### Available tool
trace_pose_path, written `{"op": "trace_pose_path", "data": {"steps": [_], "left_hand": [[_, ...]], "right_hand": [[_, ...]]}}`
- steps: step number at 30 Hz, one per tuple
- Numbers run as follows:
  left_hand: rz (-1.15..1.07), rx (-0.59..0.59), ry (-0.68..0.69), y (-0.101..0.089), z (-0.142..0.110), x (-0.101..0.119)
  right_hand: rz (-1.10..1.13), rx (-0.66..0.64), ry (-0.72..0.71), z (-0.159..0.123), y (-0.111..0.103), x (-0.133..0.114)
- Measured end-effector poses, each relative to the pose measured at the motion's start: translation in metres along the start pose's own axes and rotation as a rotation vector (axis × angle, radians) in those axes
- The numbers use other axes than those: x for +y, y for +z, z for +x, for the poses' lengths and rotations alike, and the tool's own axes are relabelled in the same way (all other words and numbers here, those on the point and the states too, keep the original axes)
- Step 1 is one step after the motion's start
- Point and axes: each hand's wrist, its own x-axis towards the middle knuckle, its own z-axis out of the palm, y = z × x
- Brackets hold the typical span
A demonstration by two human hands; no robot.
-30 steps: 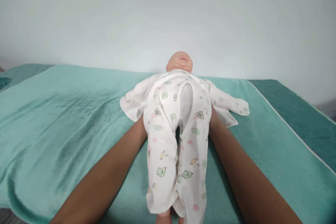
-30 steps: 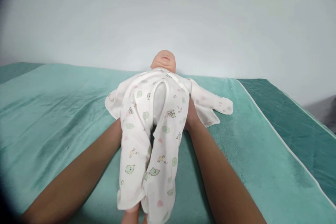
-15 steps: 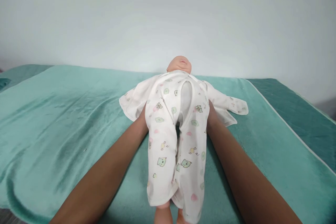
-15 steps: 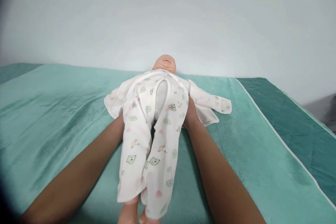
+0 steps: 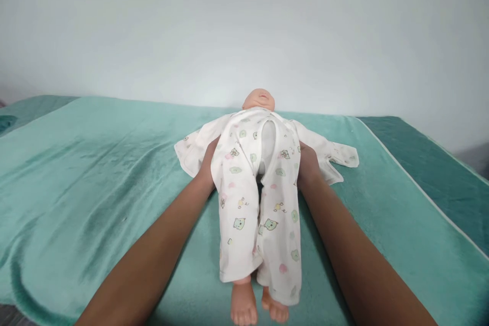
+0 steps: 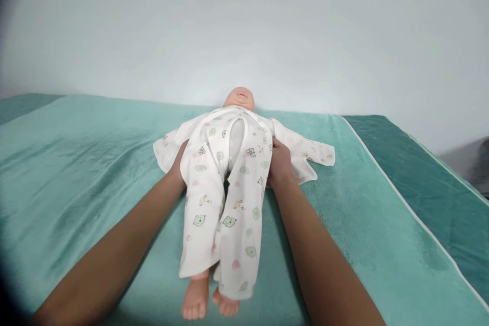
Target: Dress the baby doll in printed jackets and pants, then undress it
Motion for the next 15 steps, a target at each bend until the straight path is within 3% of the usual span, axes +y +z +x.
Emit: {"op": "trace_pose_path", "data": {"steps": [3, 7, 11, 15], "left_hand": [[-0.049, 0.028, 0.026, -0.001, 0.001, 0.006], [-0.053, 0.118, 0.059, -0.004, 0.004, 0.013], [0.127, 0.193, 0.207, -0.005, 0.002, 0.016], [0.2, 0.092, 0.329, -0.001, -0.004, 0.018]], "right_hand": [[0.158, 0.024, 0.047, 0.0, 0.001, -0.004], [0.197, 0.002, -0.024, 0.003, -0.006, -0.004], [-0.006, 0.047, -0.152, 0.008, -0.013, -0.003], [-0.312, 0.145, -0.3, 0.004, -0.011, -0.008]]}}
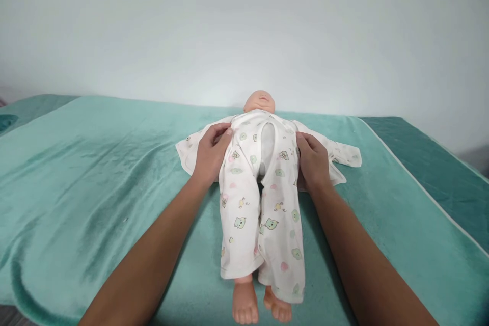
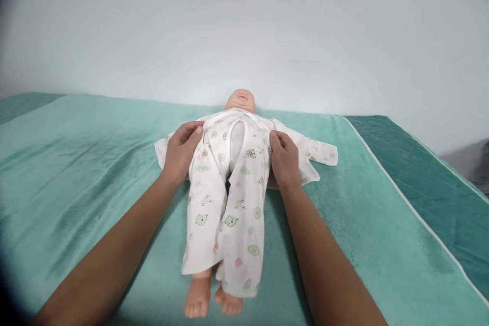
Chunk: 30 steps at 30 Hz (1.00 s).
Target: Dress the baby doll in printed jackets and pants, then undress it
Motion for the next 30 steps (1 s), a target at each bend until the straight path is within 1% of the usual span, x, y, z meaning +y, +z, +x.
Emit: {"op": "trace_pose_path", "data": {"steps": [3, 5, 10, 16, 19, 21, 23, 26, 28, 30], "left_hand": [[0.031, -0.1, 0.022, 0.002, 0.0, 0.0], [0.056, -0.128, 0.022, 0.003, 0.002, -0.002], [0.091, -0.15, 0.017, 0.001, 0.006, -0.006], [0.109, -0.168, -0.027, 0.0, 0.008, -0.006], [0.111, -0.182, -0.03, 0.0, 0.01, -0.007], [0.109, -0.19, -0.021, 0.001, 0.012, -0.009], [0.115, -0.166, 0.002, 0.003, 0.014, -0.012], [0.16, -0.082, 0.097, 0.006, 0.018, -0.018], [0.227, -0.029, 0.165, 0.008, 0.022, -0.023], [0.308, 0.026, 0.219, 0.009, 0.029, -0.028]], "right_hand": [[-0.051, -0.003, -0.048, -0.005, 0.002, -0.007], [-0.054, -0.031, -0.059, -0.007, 0.003, -0.01], [-0.052, -0.104, -0.067, -0.005, 0.003, -0.008], [-0.102, -0.239, -0.091, -0.003, 0.0, -0.007], [-0.102, -0.243, -0.105, 0.0, -0.001, -0.006], [-0.126, -0.217, -0.143, 0.006, -0.002, -0.004], [-0.152, -0.167, -0.192, 0.017, -0.002, -0.003], [-0.18, -0.103, -0.257, 0.037, 0.004, -0.001], [-0.215, -0.131, -0.31, 0.047, 0.01, 0.001], [-0.23, -0.192, -0.339, 0.053, 0.014, 0.004]]}}
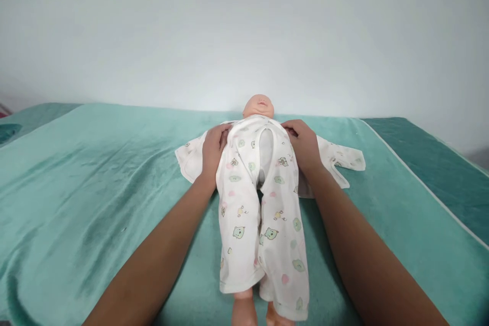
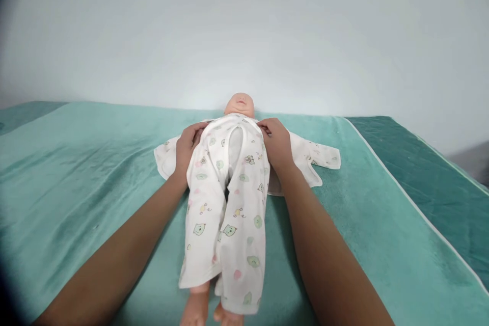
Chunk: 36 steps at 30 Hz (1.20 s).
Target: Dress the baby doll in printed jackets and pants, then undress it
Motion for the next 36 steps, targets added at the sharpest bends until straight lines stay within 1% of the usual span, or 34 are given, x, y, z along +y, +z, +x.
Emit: {"op": "trace_pose_path", "data": {"steps": [2, 4, 7, 10, 12, 14, 16, 17, 20, 22, 24, 26, 29, 32, 35, 36], "left_hand": [[0.038, 0.028, 0.016, 0.004, 0.01, -0.005], [0.0, -0.011, -0.021, 0.008, 0.023, -0.009], [-0.107, -0.143, -0.16, 0.011, 0.041, -0.009], [-0.205, -0.3, -0.261, 0.003, 0.049, -0.003], [-0.241, -0.398, -0.286, -0.004, 0.049, 0.001], [-0.247, -0.454, -0.28, -0.008, 0.048, 0.002], [-0.243, -0.446, -0.257, -0.008, 0.047, 0.0], [-0.23, -0.413, -0.247, -0.006, 0.048, -0.003], [-0.1, -0.255, -0.22, 0.004, 0.051, -0.013], [0.004, -0.18, -0.197, 0.01, 0.054, -0.019], [0.044, -0.155, -0.174, 0.013, 0.055, -0.022], [0.006, -0.16, -0.147, 0.014, 0.055, -0.024], [-0.076, -0.235, -0.066, 0.013, 0.053, -0.025], [-0.039, -0.311, 0.035, 0.009, 0.048, -0.023], [0.015, -0.335, 0.099, 0.005, 0.043, -0.02], [-0.001, -0.329, 0.082, 0.004, 0.041, -0.019]], "right_hand": [[0.025, -0.038, 0.021, 0.002, 0.002, 0.005], [0.054, -0.069, 0.057, 0.003, 0.002, 0.008], [0.083, -0.137, 0.1, 0.005, -0.001, 0.009], [0.099, -0.249, 0.144, 0.009, -0.006, 0.003], [0.118, -0.308, 0.161, 0.012, -0.008, 0.0], [0.133, -0.309, 0.158, 0.015, -0.007, 0.0], [0.148, -0.268, 0.15, 0.019, -0.004, 0.004], [0.158, -0.244, 0.153, 0.022, -0.002, 0.007], [0.167, -0.143, 0.187, 0.029, 0.006, 0.015], [0.134, -0.058, 0.211, 0.031, 0.011, 0.018], [0.071, 0.003, 0.211, 0.031, 0.015, 0.017], [0.046, 0.026, 0.183, 0.028, 0.017, 0.015], [0.081, -0.002, 0.111, 0.022, 0.017, 0.012], [0.057, -0.086, 0.063, 0.016, 0.013, 0.01], [0.021, -0.159, 0.026, 0.01, 0.007, 0.008], [0.008, -0.183, 0.007, 0.008, 0.005, 0.007]]}}
